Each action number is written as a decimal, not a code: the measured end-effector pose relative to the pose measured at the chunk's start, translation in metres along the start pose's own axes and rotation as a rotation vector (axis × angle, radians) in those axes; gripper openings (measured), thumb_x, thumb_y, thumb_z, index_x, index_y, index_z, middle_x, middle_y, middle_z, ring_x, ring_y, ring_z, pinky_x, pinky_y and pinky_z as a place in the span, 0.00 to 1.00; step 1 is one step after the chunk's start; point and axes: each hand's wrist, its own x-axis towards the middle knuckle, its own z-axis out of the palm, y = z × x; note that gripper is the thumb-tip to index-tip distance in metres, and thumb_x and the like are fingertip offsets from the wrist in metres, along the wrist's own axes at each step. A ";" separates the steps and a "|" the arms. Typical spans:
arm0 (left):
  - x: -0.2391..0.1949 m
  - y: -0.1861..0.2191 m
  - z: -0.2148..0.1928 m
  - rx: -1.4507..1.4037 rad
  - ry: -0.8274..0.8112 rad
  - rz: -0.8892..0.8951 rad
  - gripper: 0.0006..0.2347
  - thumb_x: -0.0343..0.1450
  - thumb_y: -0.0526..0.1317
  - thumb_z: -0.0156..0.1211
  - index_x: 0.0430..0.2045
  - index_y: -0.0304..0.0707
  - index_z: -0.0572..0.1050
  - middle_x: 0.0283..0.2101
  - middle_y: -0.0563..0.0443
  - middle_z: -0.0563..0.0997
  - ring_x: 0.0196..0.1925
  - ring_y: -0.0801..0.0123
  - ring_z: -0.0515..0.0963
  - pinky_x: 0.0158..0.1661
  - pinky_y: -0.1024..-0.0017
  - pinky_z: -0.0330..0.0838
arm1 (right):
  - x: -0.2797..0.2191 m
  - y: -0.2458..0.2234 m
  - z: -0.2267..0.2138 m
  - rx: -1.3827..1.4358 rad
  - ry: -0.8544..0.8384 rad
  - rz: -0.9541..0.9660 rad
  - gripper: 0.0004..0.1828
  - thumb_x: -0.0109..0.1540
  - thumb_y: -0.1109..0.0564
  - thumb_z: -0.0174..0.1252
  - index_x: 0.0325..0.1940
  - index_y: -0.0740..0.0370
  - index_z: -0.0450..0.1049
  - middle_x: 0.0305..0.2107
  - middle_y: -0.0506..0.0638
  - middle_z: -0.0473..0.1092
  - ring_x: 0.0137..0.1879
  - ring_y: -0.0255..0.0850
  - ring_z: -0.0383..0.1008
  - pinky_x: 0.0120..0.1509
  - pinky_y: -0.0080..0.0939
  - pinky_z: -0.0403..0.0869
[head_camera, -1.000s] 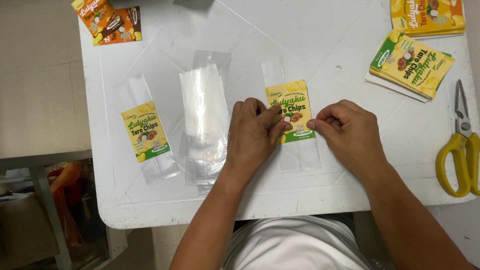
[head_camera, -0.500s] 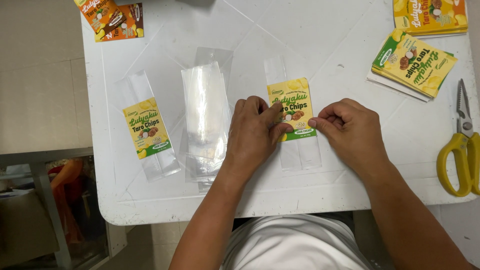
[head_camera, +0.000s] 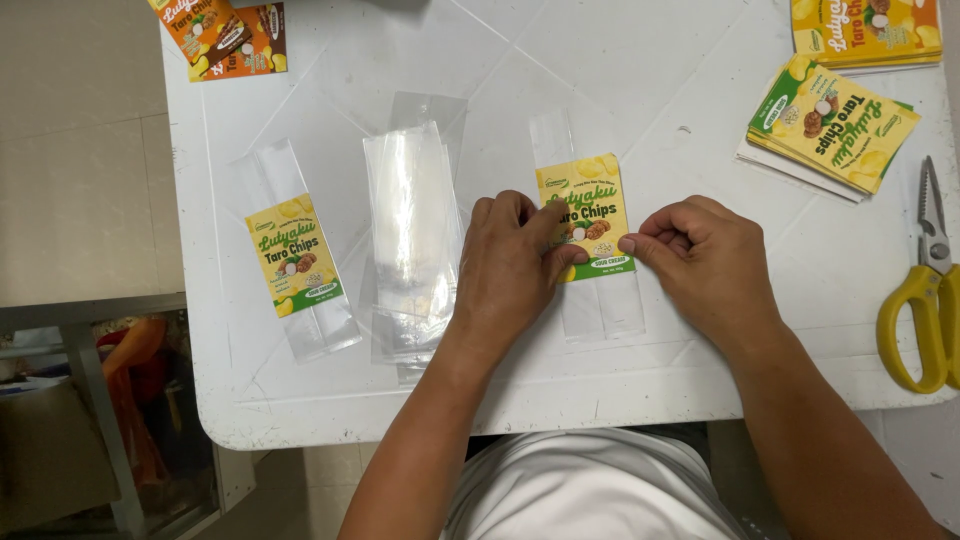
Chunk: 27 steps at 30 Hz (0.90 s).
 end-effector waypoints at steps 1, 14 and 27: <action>0.000 0.002 -0.001 0.000 -0.001 -0.001 0.20 0.68 0.50 0.67 0.50 0.40 0.80 0.36 0.46 0.69 0.43 0.55 0.72 0.43 0.59 0.70 | 0.000 -0.001 0.000 0.000 -0.001 0.001 0.09 0.64 0.59 0.71 0.36 0.67 0.79 0.24 0.54 0.70 0.30 0.36 0.70 0.32 0.34 0.70; 0.003 0.005 -0.004 0.050 -0.067 -0.022 0.19 0.70 0.50 0.64 0.53 0.42 0.79 0.36 0.46 0.69 0.42 0.58 0.70 0.42 0.62 0.69 | 0.000 -0.002 -0.002 0.005 -0.007 -0.002 0.08 0.63 0.60 0.71 0.36 0.68 0.79 0.24 0.55 0.70 0.29 0.36 0.69 0.31 0.34 0.69; 0.003 0.006 -0.004 0.055 -0.075 -0.024 0.19 0.71 0.49 0.64 0.54 0.41 0.80 0.36 0.45 0.69 0.43 0.57 0.71 0.41 0.61 0.69 | -0.001 0.000 -0.001 0.026 -0.007 -0.002 0.08 0.63 0.60 0.71 0.36 0.68 0.79 0.24 0.54 0.70 0.29 0.35 0.68 0.31 0.33 0.69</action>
